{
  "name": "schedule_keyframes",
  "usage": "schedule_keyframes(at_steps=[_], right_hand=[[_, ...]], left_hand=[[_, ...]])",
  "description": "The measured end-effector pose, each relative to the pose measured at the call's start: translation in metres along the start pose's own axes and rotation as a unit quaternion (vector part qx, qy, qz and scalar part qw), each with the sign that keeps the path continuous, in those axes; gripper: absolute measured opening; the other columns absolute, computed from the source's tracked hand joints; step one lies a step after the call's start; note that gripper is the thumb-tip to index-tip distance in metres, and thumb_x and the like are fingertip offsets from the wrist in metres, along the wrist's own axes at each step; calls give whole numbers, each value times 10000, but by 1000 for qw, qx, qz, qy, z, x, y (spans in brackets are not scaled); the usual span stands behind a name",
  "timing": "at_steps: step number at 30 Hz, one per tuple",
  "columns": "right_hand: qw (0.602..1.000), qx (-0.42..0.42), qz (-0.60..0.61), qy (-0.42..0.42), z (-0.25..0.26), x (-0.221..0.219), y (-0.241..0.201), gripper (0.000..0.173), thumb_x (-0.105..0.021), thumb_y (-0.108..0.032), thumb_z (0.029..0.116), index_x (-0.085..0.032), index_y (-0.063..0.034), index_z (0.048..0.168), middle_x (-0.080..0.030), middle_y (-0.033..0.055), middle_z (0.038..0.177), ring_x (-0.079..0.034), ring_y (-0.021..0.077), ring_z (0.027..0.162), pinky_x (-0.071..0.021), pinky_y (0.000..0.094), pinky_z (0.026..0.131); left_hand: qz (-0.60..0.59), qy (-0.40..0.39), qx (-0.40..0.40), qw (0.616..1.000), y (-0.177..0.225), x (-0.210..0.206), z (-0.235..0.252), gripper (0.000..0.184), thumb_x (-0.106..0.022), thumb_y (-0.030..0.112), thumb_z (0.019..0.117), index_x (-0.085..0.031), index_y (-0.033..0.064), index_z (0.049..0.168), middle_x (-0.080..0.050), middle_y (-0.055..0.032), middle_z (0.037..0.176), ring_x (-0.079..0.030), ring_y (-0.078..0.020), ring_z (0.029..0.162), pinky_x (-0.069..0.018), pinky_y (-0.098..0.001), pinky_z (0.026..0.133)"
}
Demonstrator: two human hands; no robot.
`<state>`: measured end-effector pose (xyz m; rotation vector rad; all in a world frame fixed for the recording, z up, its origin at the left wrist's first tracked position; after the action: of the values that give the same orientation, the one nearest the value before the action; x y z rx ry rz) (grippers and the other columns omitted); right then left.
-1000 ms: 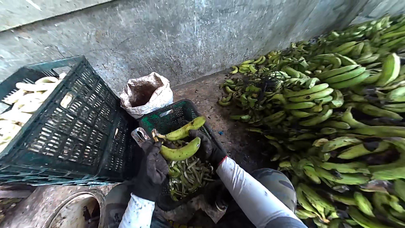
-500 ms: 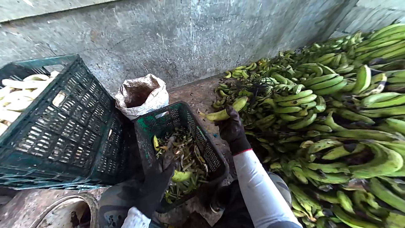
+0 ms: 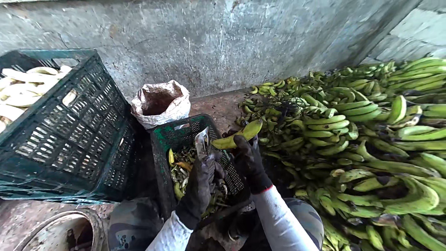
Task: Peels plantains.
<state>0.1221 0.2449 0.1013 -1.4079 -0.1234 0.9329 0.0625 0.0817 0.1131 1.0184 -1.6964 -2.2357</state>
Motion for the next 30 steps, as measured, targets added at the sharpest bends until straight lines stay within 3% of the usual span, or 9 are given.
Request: schedule_keyframes(at_steps=[3,5,8,10,14,17,24,27,30], right_hand=[[997,-36,61,-34,1,-8,-2,804,-794,-421,825,-369,-161,1456,-671,136,1128,-699,269,941,-615,445,762],[990,-71,105,-64,9,-10,-3,726,-736,-370,887,-349,-150,1459,-662,148,1112,-701,266,932,-620,437,777],[985,-115,118,-44,19,-3,3,329,-444,-280,1035,-455,-95,1307,-676,140,989,-698,241,845,-607,401,745],[986,-140,87,-17,22,-2,5,325,-309,-291,1091,-513,-86,1238,-689,128,929,-700,222,790,-607,374,691],[985,-161,41,-40,26,-5,13,378,-298,-333,1091,-541,-73,1220,-673,92,851,-675,181,724,-597,351,656],[980,-181,48,-68,24,-7,19,416,-291,-378,1086,-564,-80,1186,-663,63,824,-656,142,692,-588,315,625],[984,-142,-53,-89,6,-16,33,398,-300,-281,1086,-556,-8,1223,-672,56,919,-663,102,805,-589,296,733],[976,-139,7,-166,-7,-30,45,380,-436,-393,1063,-600,-60,1140,-684,26,898,-665,108,774,-588,308,697],[958,-228,54,-162,-24,-40,48,418,-288,-367,1086,-582,-89,1194,-692,37,894,-676,114,751,-601,303,660]], left_hand=[[134,18,258,957,-43,20,-5,495,-303,483,1109,-536,76,1269,-580,-53,751,-549,-139,543,-503,-290,486],[172,21,327,929,-59,27,-10,516,-303,516,1102,-535,97,1295,-582,-47,767,-530,-133,515,-476,-282,446],[184,47,250,949,-42,36,-7,490,-342,465,1107,-490,100,1399,-629,-75,855,-603,-161,590,-540,-321,518],[243,37,169,955,-12,38,0,485,-367,416,1104,-470,77,1435,-652,-73,954,-653,-147,703,-581,-325,626],[448,-38,57,891,26,47,12,540,-505,536,1025,-550,191,1438,-682,-7,1200,-667,-101,1033,-568,-367,914],[560,-97,20,822,32,50,19,619,-512,595,1001,-543,198,1475,-648,-58,1340,-628,-188,1214,-502,-453,1058],[624,-101,30,774,25,49,30,532,-543,418,1020,-530,173,1491,-633,-141,1351,-621,-308,1233,-483,-515,1063],[653,-24,0,757,22,67,46,513,-564,419,1007,-583,145,1441,-653,-168,1316,-631,-355,1210,-490,-556,1039],[622,83,5,778,23,101,64,496,-540,454,1036,-569,148,1426,-658,-173,1277,-650,-362,1162,-520,-607,977]])
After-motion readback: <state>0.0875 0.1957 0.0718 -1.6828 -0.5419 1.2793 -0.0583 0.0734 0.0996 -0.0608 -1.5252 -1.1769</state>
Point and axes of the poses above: each hand's wrist, its own z-axis towards the middle knuckle, its own x-axis out of the back of the hand, y = z × x, the point moved 4 cm from there along z, towards the middle knuckle
